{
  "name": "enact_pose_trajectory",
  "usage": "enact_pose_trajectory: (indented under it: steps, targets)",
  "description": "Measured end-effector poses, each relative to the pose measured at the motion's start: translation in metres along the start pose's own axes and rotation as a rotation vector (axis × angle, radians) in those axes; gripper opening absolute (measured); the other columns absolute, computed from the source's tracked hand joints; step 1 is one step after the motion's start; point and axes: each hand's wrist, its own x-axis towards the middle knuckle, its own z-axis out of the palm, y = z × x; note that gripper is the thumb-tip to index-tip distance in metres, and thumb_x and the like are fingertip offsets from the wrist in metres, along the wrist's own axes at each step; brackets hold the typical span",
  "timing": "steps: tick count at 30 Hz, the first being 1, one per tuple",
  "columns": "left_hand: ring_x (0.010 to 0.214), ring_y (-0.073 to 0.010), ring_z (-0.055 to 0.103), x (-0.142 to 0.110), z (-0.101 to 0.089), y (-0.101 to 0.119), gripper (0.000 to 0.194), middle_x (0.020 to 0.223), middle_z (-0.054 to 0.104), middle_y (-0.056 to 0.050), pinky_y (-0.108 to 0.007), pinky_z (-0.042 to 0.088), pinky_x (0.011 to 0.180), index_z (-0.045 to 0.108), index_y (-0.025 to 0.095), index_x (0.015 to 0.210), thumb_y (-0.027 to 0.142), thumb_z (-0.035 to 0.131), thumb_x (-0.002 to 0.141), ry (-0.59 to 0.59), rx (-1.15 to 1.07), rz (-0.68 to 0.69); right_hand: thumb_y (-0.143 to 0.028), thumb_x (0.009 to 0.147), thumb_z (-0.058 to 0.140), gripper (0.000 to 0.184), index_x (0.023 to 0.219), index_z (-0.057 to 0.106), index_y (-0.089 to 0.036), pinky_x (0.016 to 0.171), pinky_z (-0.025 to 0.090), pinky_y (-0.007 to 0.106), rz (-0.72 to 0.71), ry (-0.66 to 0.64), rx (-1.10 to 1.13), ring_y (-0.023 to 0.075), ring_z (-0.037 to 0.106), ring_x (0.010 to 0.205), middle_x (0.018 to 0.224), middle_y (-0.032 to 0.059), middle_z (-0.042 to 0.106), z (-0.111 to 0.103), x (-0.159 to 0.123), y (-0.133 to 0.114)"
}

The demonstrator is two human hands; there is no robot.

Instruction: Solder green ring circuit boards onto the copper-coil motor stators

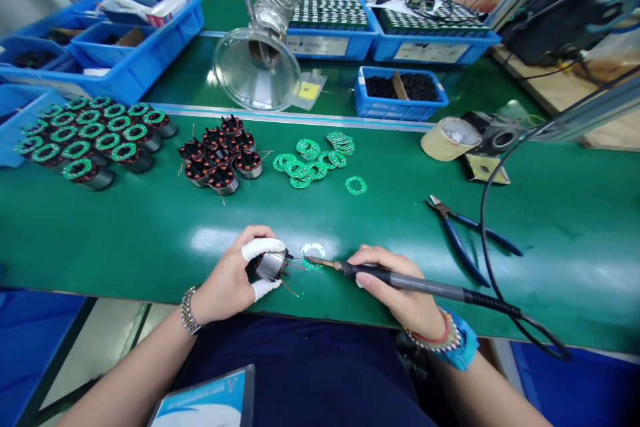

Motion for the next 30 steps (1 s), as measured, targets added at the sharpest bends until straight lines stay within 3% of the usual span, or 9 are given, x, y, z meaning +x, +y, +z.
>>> enact_pose_trajectory:
  steps: [23, 30]
  targets:
    - [0.097, -0.0163, 0.051, -0.001, 0.001, -0.002, 0.049, 0.111, 0.044, -0.005, -0.032, 0.047, 0.082, 0.046, 0.024, 0.111, 0.004, 0.065, 0.070, -0.006, -0.002, -0.013, -0.023, 0.083, 0.054, 0.009, 0.088, 0.062, -0.021, 0.064, 0.048, 0.025, 0.005, -0.009, -0.035, 0.0143, 0.059, 0.070, 0.078, 0.0015, 0.065, 0.000, -0.001, 0.001]
    - [0.096, -0.0176, 0.052, 0.000, 0.001, -0.002, 0.047, 0.110, 0.045, -0.005, -0.034, 0.048, 0.082, 0.047, 0.024, 0.110, 0.007, 0.064, 0.070, -0.003, 0.013, -0.014, -0.029, 0.082, 0.057, 0.013, 0.089, 0.063, -0.021, 0.063, 0.049, 0.028, 0.016, 0.141, -0.043, 0.0165, 0.060, 0.070, 0.081, 0.0034, 0.065, -0.001, -0.007, 0.009]
